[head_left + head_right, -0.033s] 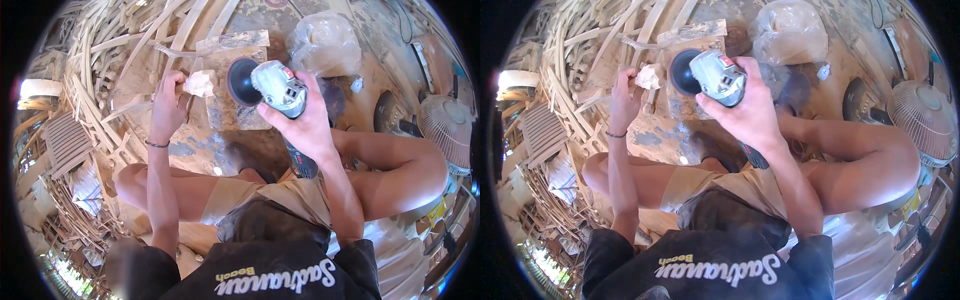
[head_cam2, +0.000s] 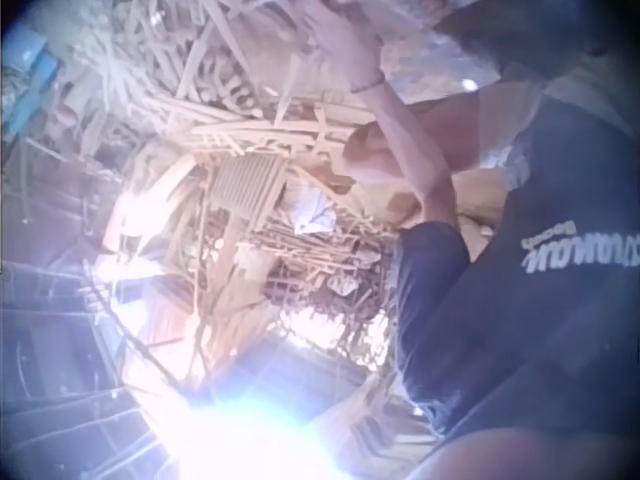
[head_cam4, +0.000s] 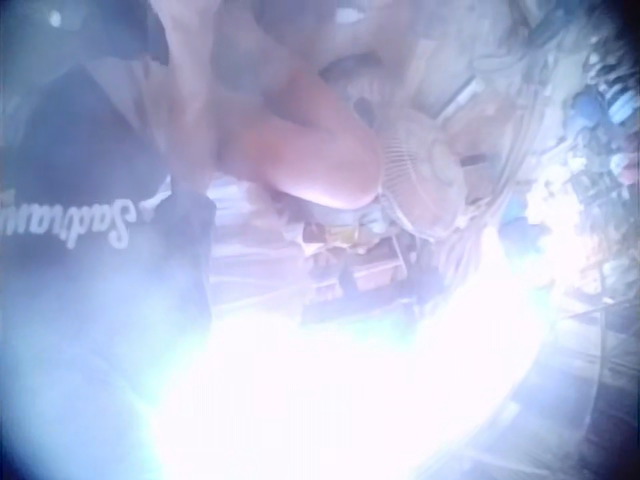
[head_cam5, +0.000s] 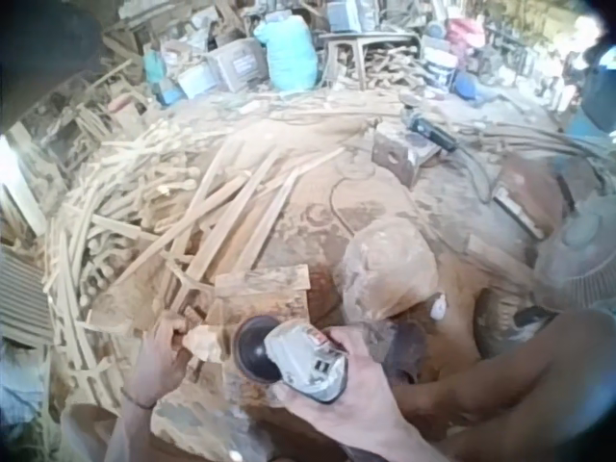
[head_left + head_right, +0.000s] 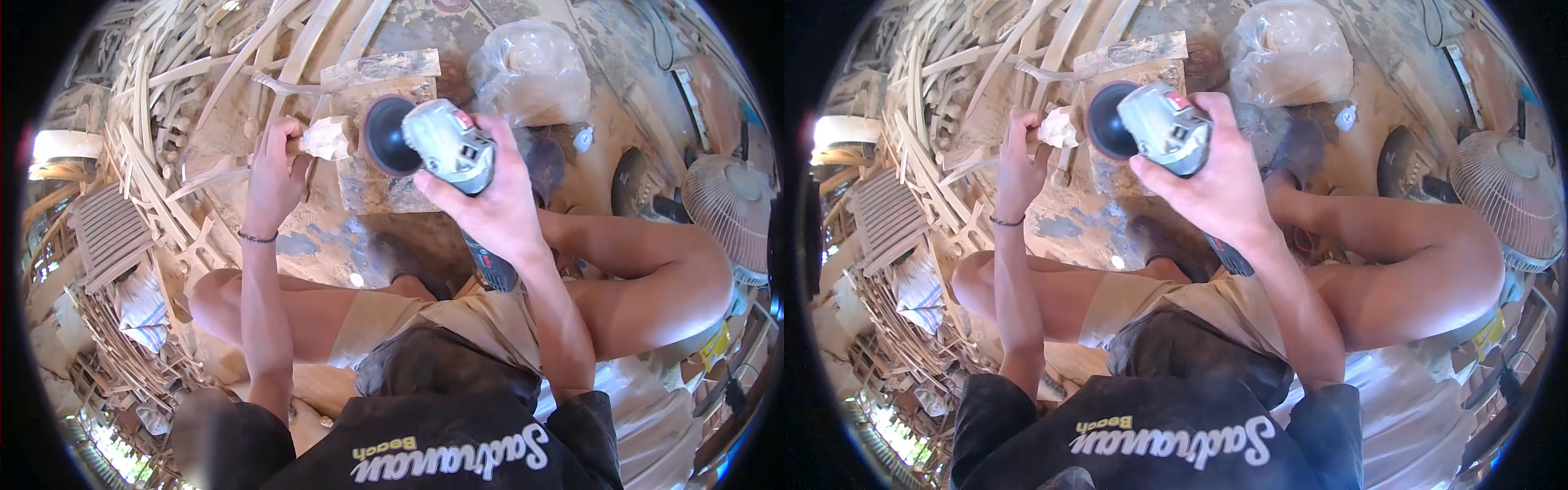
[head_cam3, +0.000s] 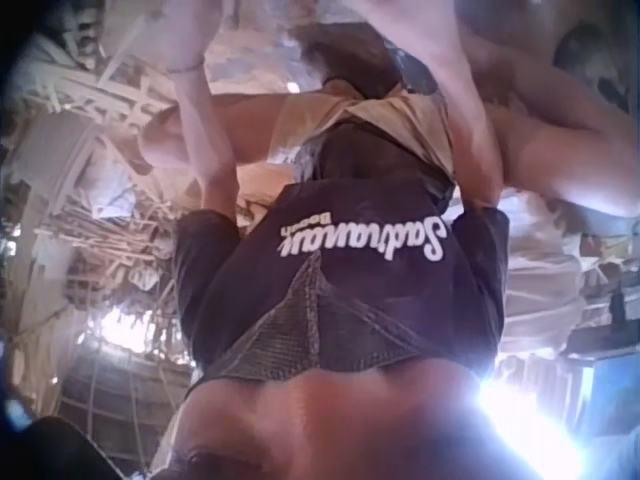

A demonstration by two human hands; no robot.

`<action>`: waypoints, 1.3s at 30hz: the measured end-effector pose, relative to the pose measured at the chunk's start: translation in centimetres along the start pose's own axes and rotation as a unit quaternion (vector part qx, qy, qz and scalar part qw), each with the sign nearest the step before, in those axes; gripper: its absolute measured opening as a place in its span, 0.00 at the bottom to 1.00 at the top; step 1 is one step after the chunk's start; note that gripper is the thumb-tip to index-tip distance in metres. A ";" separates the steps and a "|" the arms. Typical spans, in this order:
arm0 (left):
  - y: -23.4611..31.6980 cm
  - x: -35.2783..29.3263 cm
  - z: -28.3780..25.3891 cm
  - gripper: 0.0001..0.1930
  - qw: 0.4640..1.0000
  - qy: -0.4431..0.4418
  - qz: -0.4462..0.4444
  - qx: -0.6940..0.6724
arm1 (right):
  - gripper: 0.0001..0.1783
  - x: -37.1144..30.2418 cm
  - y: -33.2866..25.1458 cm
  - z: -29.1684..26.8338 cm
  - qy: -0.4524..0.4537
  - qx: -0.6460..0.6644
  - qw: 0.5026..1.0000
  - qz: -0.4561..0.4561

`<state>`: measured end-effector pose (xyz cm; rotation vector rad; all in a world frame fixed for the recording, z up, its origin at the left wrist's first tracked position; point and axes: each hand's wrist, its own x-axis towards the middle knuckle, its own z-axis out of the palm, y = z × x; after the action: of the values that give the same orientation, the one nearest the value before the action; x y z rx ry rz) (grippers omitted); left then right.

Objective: The person sands a wooden sword with an angle grinder and applies glue to the crossguard.

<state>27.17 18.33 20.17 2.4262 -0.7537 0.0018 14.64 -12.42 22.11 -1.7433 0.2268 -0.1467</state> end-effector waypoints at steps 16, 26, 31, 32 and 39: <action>0.8 -2.2 -0.4 0.24 0.999 0.025 0.005 -0.032 | 0.48 -0.5 -0.6 1.0 -0.049 -0.073 0.996 0.030; 0.7 -2.5 -0.6 0.25 1.000 0.019 0.004 0.005 | 0.48 -0.6 -0.8 1.0 -0.054 -0.065 0.996 0.029; 0.3 -2.4 -0.3 0.26 1.000 0.012 -0.013 -0.008 | 0.49 -0.8 -0.9 0.3 -0.050 -0.072 0.995 0.036; 0.4 -2.4 -0.1 0.25 1.000 0.011 -0.009 -0.002 | 0.49 -1.0 -1.0 0.4 -0.052 -0.061 0.996 0.029; 0.7 -2.7 -0.3 0.21 0.999 0.021 -0.033 0.001 | 0.46 -0.4 -0.7 0.6 -0.045 -0.105 0.992 0.048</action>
<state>24.63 19.40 20.39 2.4445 -0.6565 0.0272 14.40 -11.66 22.75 -1.9382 0.2680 0.0267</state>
